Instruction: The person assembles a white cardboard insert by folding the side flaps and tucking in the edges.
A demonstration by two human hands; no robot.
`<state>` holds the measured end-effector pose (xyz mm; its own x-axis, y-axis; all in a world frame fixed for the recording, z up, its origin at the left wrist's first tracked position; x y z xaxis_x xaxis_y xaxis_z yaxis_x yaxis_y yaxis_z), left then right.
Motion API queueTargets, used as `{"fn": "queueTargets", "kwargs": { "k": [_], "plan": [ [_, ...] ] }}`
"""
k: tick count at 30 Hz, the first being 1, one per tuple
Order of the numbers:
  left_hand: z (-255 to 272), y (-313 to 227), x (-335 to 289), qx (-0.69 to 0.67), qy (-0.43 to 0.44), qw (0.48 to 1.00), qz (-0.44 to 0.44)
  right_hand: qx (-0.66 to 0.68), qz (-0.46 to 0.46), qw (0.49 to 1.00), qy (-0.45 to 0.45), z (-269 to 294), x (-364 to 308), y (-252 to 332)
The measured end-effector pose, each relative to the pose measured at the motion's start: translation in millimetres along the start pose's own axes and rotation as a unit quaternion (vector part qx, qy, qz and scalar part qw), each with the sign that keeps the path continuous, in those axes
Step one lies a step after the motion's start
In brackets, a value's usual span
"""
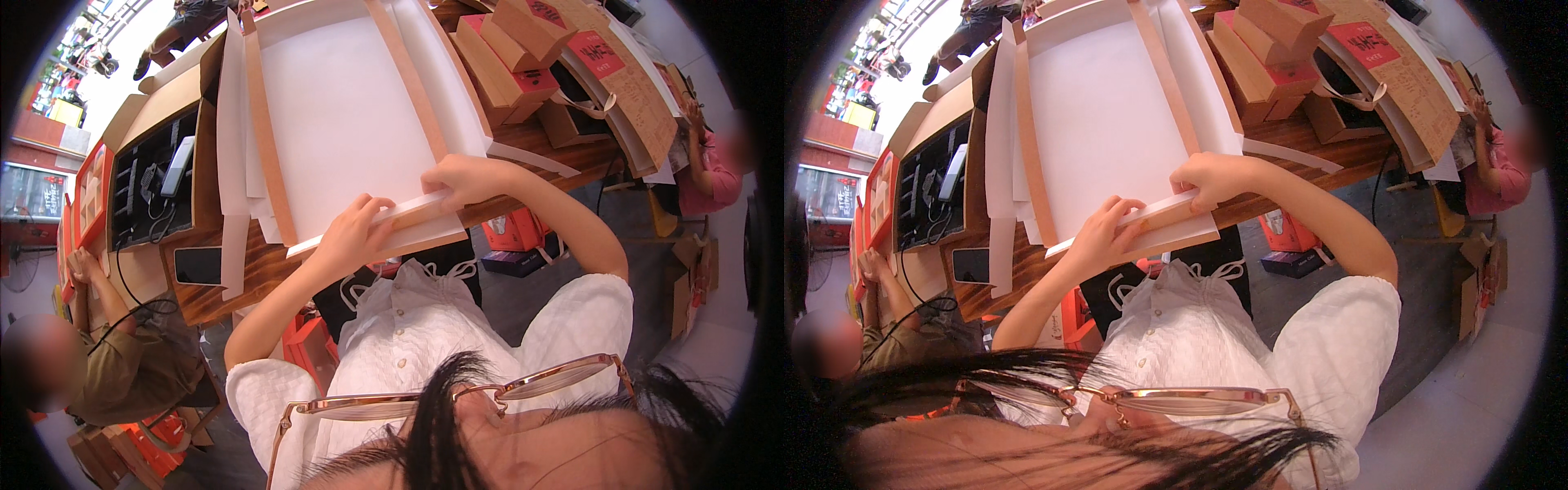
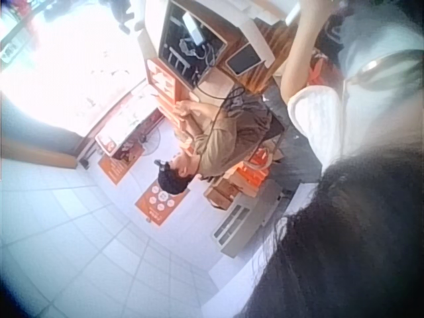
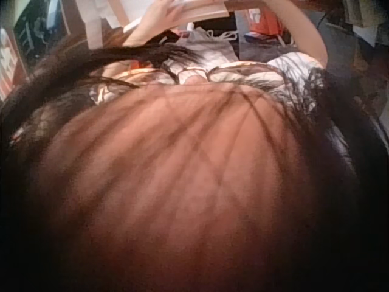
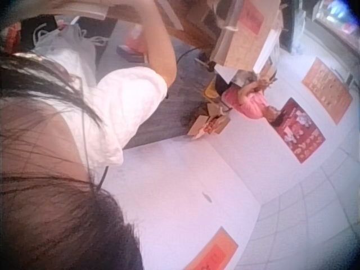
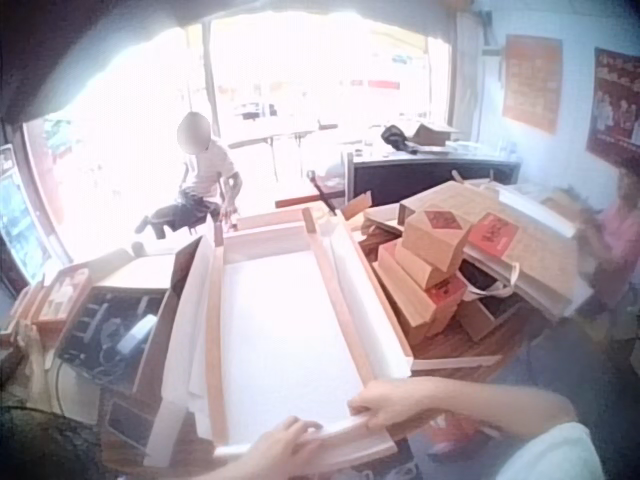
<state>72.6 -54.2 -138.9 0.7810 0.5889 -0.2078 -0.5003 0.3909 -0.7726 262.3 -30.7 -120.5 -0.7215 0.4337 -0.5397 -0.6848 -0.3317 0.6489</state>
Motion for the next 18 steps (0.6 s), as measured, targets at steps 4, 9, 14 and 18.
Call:
{"fn": "queueTargets", "kwargs": {
  "k": [4,9,14,18],
  "plan": [
    [0.5,12.5,7.7,-0.025,0.026,0.999,0.04,0.024,-0.013,1.0,-0.002,-2.2,8.2,-16.6],
    [0.5,18.0,11.2,-0.023,0.032,0.999,0.028,0.053,-0.047,0.997,0.034,-4.3,14.7,-11.6],
    [1.5,24.2,16.0,-0.012,0.029,0.999,0.015,0.032,-0.033,0.999,-0.012,-18.1,36.4,-23.4],
    [6.1,28.3,22.2,-0.009,0.03,0.999,0.02,0.049,-0.065,0.997,-0.002,-16.4,38.3,-17.1]
  ]
}}
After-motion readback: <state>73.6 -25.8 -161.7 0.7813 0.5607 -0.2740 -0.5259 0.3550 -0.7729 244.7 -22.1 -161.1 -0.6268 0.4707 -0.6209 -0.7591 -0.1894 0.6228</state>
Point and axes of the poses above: each hand's wrist, its own x-axis towards the middle knuckle, its own z-axis out of the back of the hand, y = z × x, the point moved 6 cm from there along x, towards the middle knuckle, and after that the axes turned 15 degrees about y, right-handed, at the moved point
